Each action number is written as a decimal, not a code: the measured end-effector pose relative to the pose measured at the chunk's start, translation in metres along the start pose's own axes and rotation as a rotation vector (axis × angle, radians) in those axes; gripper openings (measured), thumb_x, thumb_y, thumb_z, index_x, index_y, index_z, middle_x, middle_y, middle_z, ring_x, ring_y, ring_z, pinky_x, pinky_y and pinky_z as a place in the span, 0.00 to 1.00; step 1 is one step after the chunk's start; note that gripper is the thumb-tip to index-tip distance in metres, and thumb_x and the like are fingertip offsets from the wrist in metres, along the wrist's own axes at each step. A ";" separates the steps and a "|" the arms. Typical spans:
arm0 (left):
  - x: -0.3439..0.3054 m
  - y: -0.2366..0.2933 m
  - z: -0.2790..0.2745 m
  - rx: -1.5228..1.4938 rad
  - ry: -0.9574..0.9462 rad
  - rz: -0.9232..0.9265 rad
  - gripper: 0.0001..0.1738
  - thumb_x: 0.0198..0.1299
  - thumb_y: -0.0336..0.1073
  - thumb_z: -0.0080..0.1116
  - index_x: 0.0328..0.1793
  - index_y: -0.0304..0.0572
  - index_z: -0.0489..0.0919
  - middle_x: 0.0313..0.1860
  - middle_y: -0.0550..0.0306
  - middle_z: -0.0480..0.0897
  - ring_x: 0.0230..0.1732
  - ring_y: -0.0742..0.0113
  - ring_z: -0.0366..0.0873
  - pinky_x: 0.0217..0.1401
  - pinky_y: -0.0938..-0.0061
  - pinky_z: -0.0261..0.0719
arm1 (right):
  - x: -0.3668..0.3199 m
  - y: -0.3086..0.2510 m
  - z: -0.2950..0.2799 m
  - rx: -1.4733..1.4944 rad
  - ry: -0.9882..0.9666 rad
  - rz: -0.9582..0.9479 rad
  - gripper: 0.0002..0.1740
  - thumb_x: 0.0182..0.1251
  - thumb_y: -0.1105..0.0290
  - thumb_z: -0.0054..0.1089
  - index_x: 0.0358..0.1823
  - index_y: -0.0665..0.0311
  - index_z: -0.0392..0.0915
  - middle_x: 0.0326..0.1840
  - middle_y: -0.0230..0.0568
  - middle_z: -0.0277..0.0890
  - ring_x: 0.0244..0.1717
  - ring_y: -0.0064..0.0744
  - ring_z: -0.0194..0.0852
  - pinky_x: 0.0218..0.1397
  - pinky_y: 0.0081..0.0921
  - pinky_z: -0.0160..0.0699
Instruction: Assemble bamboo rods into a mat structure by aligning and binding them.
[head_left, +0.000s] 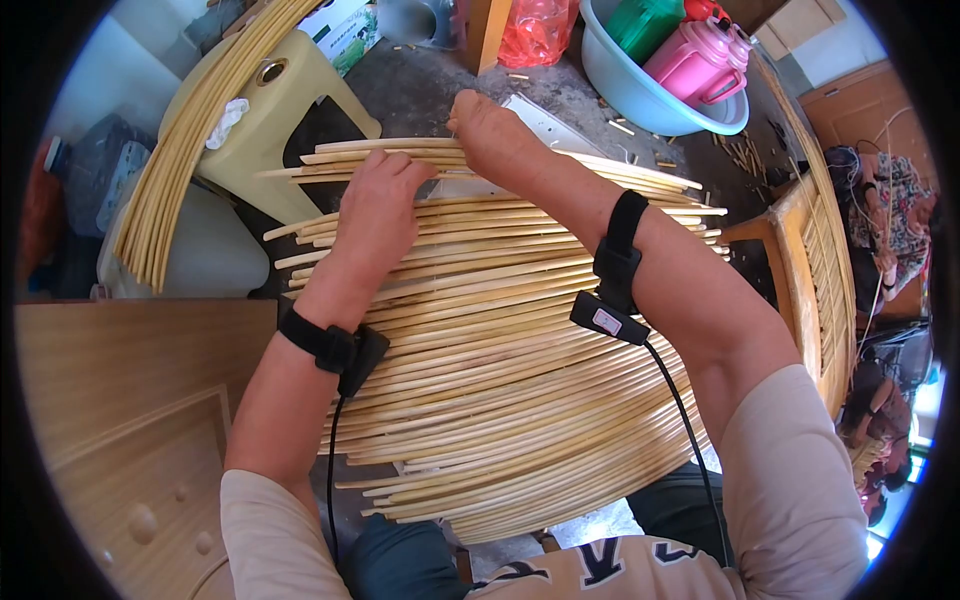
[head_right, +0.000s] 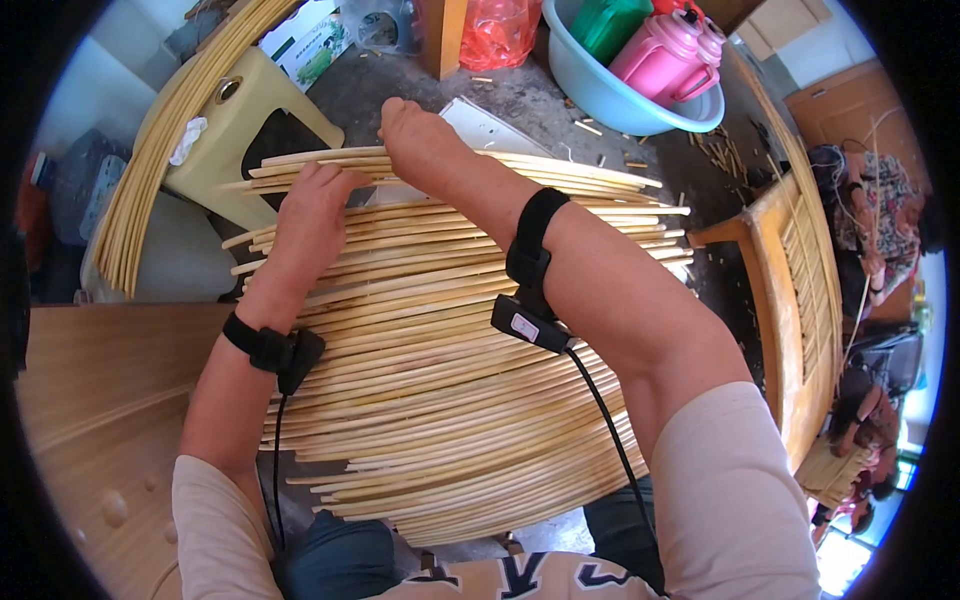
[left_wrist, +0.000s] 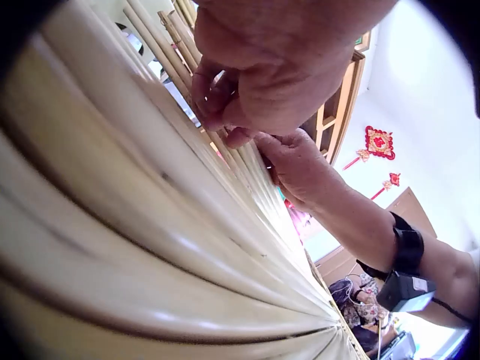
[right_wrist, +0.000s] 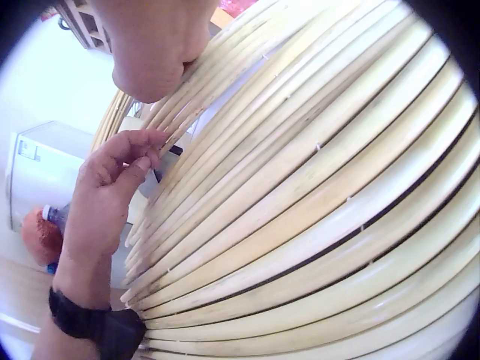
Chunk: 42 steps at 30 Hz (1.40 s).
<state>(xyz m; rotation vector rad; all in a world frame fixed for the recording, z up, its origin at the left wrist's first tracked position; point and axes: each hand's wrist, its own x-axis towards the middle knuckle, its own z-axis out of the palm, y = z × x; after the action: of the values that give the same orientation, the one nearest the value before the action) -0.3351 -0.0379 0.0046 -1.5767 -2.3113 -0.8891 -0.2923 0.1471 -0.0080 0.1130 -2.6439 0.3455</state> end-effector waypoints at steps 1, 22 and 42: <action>0.000 -0.002 0.003 0.018 -0.043 -0.023 0.15 0.42 0.17 0.52 0.36 0.42 0.81 0.33 0.55 0.77 0.42 0.52 0.72 0.46 0.62 0.72 | 0.000 0.000 -0.001 0.013 0.017 -0.014 0.09 0.61 0.72 0.54 0.33 0.71 0.66 0.28 0.54 0.71 0.32 0.49 0.75 0.33 0.37 0.77; 0.015 -0.001 0.006 0.047 -0.012 0.029 0.15 0.43 0.18 0.56 0.35 0.45 0.82 0.29 0.59 0.77 0.37 0.56 0.71 0.40 0.65 0.73 | -0.005 0.006 0.000 0.100 -0.015 0.031 0.08 0.59 0.75 0.56 0.34 0.70 0.66 0.29 0.56 0.72 0.35 0.52 0.75 0.36 0.40 0.76; 0.018 0.004 0.015 0.093 -0.140 -0.144 0.14 0.47 0.21 0.54 0.37 0.45 0.84 0.27 0.50 0.78 0.39 0.52 0.75 0.41 0.60 0.75 | -0.006 0.009 0.011 0.121 -0.011 0.100 0.10 0.59 0.76 0.57 0.35 0.72 0.65 0.31 0.60 0.72 0.36 0.57 0.75 0.38 0.42 0.76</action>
<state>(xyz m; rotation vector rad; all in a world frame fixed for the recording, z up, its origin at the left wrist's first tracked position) -0.3366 -0.0141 0.0027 -1.4936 -2.5510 -0.7094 -0.2931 0.1535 -0.0223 0.0217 -2.6444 0.5404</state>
